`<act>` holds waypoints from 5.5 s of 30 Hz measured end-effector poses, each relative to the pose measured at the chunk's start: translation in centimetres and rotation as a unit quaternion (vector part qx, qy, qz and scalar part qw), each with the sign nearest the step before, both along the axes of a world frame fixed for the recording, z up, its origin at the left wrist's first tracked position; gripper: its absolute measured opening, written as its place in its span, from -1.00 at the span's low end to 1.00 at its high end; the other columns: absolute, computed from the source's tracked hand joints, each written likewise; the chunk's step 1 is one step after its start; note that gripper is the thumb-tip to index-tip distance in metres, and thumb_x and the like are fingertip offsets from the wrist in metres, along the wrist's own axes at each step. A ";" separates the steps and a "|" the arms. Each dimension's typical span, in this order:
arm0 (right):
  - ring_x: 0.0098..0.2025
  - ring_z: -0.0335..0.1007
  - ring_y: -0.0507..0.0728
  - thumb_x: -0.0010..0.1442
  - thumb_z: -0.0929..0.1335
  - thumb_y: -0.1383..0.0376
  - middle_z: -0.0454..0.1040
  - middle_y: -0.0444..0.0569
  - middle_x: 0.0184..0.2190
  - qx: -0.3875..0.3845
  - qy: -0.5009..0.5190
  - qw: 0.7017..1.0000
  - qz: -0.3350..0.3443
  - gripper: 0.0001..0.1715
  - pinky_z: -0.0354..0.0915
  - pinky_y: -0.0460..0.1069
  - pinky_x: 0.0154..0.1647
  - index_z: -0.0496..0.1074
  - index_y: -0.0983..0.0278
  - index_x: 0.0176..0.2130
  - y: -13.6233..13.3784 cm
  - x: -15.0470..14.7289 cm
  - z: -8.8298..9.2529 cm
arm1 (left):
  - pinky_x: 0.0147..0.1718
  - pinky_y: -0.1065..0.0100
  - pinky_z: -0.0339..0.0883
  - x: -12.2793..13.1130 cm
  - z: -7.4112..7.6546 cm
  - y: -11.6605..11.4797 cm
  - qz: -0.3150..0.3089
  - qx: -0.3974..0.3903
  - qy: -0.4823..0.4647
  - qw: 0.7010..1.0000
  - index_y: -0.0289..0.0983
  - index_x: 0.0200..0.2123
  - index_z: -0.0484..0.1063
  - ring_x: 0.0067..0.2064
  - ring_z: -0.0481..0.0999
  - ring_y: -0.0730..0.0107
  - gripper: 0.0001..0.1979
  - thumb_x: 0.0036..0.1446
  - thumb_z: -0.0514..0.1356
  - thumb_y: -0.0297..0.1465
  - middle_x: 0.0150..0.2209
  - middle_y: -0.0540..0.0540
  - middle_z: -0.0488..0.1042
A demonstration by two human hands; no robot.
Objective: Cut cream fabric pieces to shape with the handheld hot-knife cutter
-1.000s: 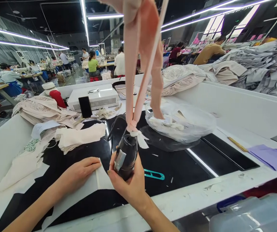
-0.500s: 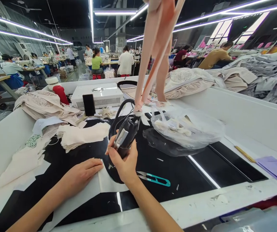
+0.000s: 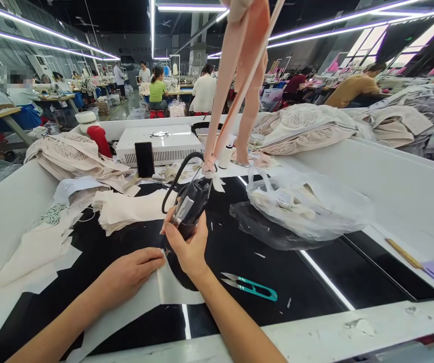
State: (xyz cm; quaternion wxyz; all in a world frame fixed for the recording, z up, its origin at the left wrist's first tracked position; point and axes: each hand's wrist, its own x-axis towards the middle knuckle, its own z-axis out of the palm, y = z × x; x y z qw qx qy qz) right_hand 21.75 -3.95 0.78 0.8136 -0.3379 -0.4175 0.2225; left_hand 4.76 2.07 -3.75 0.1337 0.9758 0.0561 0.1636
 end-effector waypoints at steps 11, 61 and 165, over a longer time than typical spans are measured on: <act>-0.50 0.40 0.02 0.23 0.48 0.16 0.48 -0.22 -0.37 -0.019 -0.009 1.000 -0.013 -0.58 0.40 -0.03 -0.46 0.30 0.12 -0.01 0.0 -0.3 0.1 | 0.11 0.26 0.49 -0.1 0.2 0.1 -0.001 -0.002 -0.002 1.000 -0.27 0.14 0.40 0.14 0.54 0.26 -0.64 0.39 0.00 -0.60 0.14 -0.19 0.50; -0.50 0.40 0.02 0.19 0.49 0.13 0.49 -0.21 -0.39 -0.036 0.006 0.999 -0.032 -0.54 0.42 -0.02 -0.45 0.29 0.12 -0.02 -1.7 -0.7 0.5 | 0.12 0.24 0.50 -0.5 0.0 0.8 -0.009 0.003 -0.034 0.999 -0.25 0.13 0.44 0.14 0.55 0.26 -0.67 0.41 0.03 -0.56 0.13 -0.17 0.52; -0.49 0.39 0.05 0.12 0.54 0.08 0.47 -0.16 -0.40 -0.060 0.003 0.997 -0.056 -0.54 0.39 -0.01 -0.50 0.33 0.14 -0.11 -8.5 -0.6 1.0 | -0.08 0.26 0.55 -0.8 0.9 -5.0 -0.023 -0.032 -0.023 0.999 -0.26 0.03 0.41 -0.09 0.55 0.25 -0.77 0.48 -0.02 -0.46 -0.10 -0.16 0.49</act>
